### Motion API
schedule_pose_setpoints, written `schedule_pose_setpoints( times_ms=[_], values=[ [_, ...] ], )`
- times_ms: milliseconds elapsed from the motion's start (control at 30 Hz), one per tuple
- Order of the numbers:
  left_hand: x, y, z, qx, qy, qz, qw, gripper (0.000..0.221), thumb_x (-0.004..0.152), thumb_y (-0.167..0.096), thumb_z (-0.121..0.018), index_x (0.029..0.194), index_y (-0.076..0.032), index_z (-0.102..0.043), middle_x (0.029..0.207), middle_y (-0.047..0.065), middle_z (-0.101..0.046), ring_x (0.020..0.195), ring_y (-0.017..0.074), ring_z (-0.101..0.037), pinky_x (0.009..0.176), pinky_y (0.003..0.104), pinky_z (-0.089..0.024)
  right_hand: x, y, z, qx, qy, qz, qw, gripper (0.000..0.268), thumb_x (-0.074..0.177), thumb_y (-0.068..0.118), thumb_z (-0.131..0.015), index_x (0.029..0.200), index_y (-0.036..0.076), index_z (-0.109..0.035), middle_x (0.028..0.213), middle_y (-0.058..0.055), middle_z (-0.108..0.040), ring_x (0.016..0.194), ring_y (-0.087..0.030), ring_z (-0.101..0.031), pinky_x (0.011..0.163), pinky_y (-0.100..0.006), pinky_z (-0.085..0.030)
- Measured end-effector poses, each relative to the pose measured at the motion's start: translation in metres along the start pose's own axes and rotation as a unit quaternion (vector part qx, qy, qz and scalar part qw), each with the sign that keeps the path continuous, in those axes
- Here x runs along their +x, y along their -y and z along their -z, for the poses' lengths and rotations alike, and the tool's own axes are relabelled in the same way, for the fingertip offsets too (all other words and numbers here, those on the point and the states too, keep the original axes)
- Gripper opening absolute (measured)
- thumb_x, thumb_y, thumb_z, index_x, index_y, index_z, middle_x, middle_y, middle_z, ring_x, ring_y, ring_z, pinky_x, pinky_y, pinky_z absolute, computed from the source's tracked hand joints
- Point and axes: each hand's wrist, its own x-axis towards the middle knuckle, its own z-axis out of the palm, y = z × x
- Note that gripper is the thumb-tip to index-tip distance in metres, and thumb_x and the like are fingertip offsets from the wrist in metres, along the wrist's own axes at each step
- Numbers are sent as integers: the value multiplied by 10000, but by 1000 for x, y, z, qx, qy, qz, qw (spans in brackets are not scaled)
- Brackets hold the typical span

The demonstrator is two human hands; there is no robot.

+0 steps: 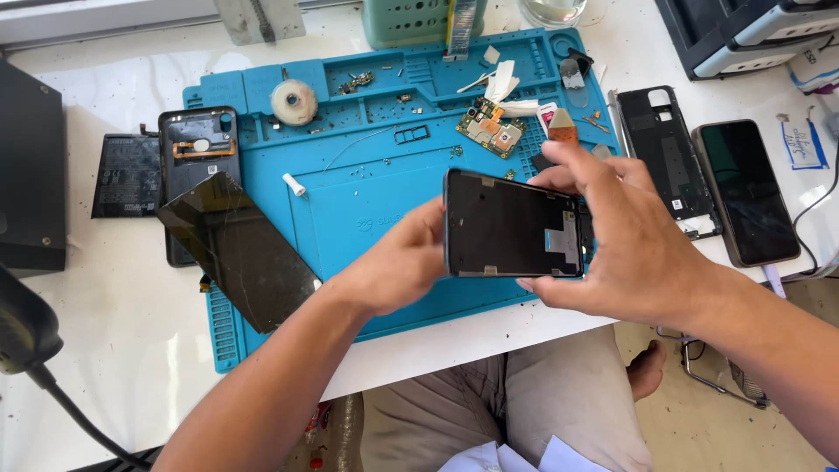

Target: Repairing a mobile phone by applying adhesive to the frame and installing a replacement screen.

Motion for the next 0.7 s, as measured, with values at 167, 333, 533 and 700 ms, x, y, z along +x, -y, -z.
schedule_pose_setpoints(
  times_ms=[167,333,533,700],
  values=[
    [0,-18,-17,135,-16,7,991,871,834,-336,-796,1546,-137,-334,1497,30,-468,1348,213,-531,1111,419,-491,-3,5,1,226,14,-173,958,1158,553,266,-921,1519,98,-304,1289,-130,-674,1190,-218,-680,1058,-359,-482],
    [-2,-23,-28,249,-104,-33,962,919,795,-445,-788,1521,-97,-346,1469,69,-501,1342,226,-543,1089,389,-504,-1,4,-8,361,43,-236,901,1101,573,236,-878,1522,141,-330,1269,-126,-702,1139,-214,-717,1028,-337,-533],
    [-4,-21,-33,306,-113,-42,944,825,873,-548,-666,1498,-93,-377,1360,43,-565,1224,183,-589,1039,378,-516,-1,2,-12,314,52,-219,922,1089,621,300,-876,1528,122,-300,1300,-104,-697,1174,-204,-713,1075,-356,-509],
    [-3,-20,-33,316,-121,-43,940,846,852,-543,-683,1496,-86,-379,1383,61,-591,1244,203,-612,1031,378,-528,0,4,-12,327,56,-248,910,1061,609,290,-869,1514,152,-331,1294,-94,-709,1141,-194,-727,1007,-329,-559]
  ],
)
